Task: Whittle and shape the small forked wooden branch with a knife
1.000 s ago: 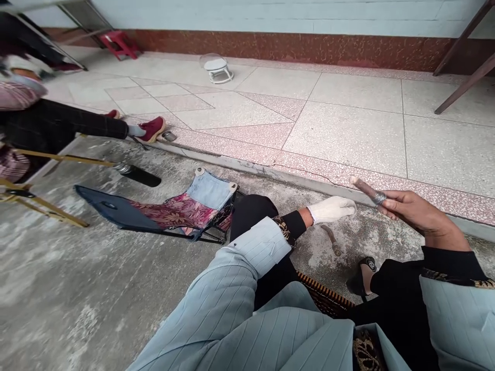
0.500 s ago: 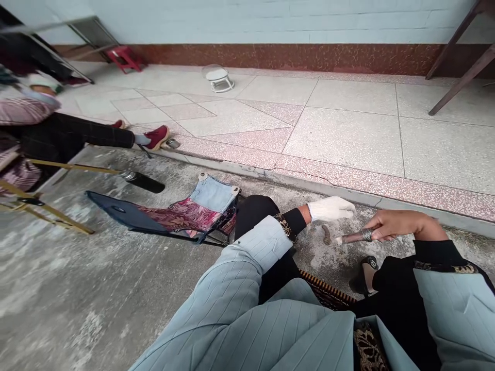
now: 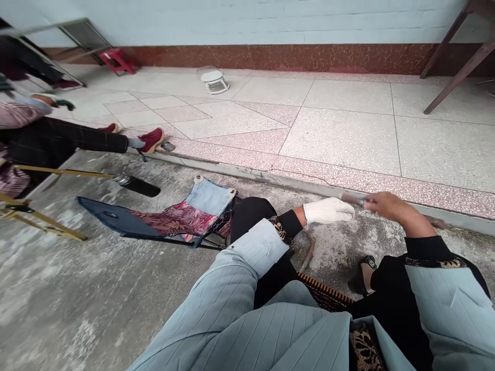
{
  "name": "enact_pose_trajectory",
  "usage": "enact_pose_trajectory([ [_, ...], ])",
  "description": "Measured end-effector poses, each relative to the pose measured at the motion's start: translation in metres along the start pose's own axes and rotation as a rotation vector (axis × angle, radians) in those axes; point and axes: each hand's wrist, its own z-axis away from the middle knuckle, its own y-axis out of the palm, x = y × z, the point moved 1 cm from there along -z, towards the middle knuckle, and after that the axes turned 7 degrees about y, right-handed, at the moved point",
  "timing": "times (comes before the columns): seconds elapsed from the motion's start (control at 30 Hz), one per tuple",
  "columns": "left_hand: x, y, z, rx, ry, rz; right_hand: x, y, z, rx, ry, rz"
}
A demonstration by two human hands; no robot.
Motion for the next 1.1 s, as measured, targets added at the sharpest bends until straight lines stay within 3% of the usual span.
enact_pose_trajectory([
  [0.1,0.002,-0.010,0.004,-0.066,-0.054,0.014,0.009,0.002,0.017,0.563,-0.201,-0.016],
  [0.13,0.004,-0.012,0.005,-0.080,-0.062,0.019,0.011,0.000,0.024,0.664,-0.257,-0.071],
  [0.17,0.006,-0.013,0.006,-0.098,-0.072,0.025,0.011,-0.003,0.029,0.686,-0.290,-0.143],
  [0.23,0.012,-0.009,0.004,-0.153,-0.111,0.033,0.011,-0.008,0.034,0.535,-0.291,-0.326],
  [0.3,0.018,-0.001,0.001,-0.187,-0.152,0.031,0.008,-0.011,0.032,0.254,-0.237,-0.529],
  [0.37,0.022,0.011,-0.003,-0.124,-0.126,0.022,0.005,-0.010,0.025,-0.001,-0.148,-0.641],
  [0.43,0.022,0.021,-0.006,-0.047,-0.041,-0.005,0.001,-0.006,0.012,-0.156,-0.026,-0.564],
  [0.53,0.019,0.025,-0.006,0.017,0.069,-0.076,-0.006,0.001,-0.006,-0.275,0.110,-0.192],
  [0.6,0.017,0.020,-0.004,0.037,0.077,-0.111,-0.009,0.004,-0.011,-0.215,0.104,0.026],
  [0.67,0.017,0.011,-0.002,0.025,0.039,-0.130,-0.008,0.007,-0.006,0.075,0.012,0.088],
  [0.73,0.017,0.003,-0.001,-0.011,-0.005,-0.109,-0.004,0.005,0.006,0.437,-0.120,-0.005],
  [0.8,0.017,-0.002,-0.001,-0.056,-0.022,-0.049,0.000,0.000,0.020,0.631,-0.229,-0.170],
  [0.87,0.017,-0.002,-0.002,-0.114,-0.056,0.016,0.002,-0.007,0.029,0.563,-0.274,-0.355],
  [0.93,0.018,0.002,-0.003,-0.134,-0.088,0.036,0.000,-0.012,0.030,0.338,-0.249,-0.537],
  [1.03,0.016,0.012,-0.006,-0.061,-0.051,-0.016,-0.006,-0.011,0.023,0.026,-0.126,-0.707],
  [1.1,0.013,0.016,-0.008,-0.015,-0.025,-0.064,-0.009,-0.008,0.017,-0.078,-0.052,-0.731],
])
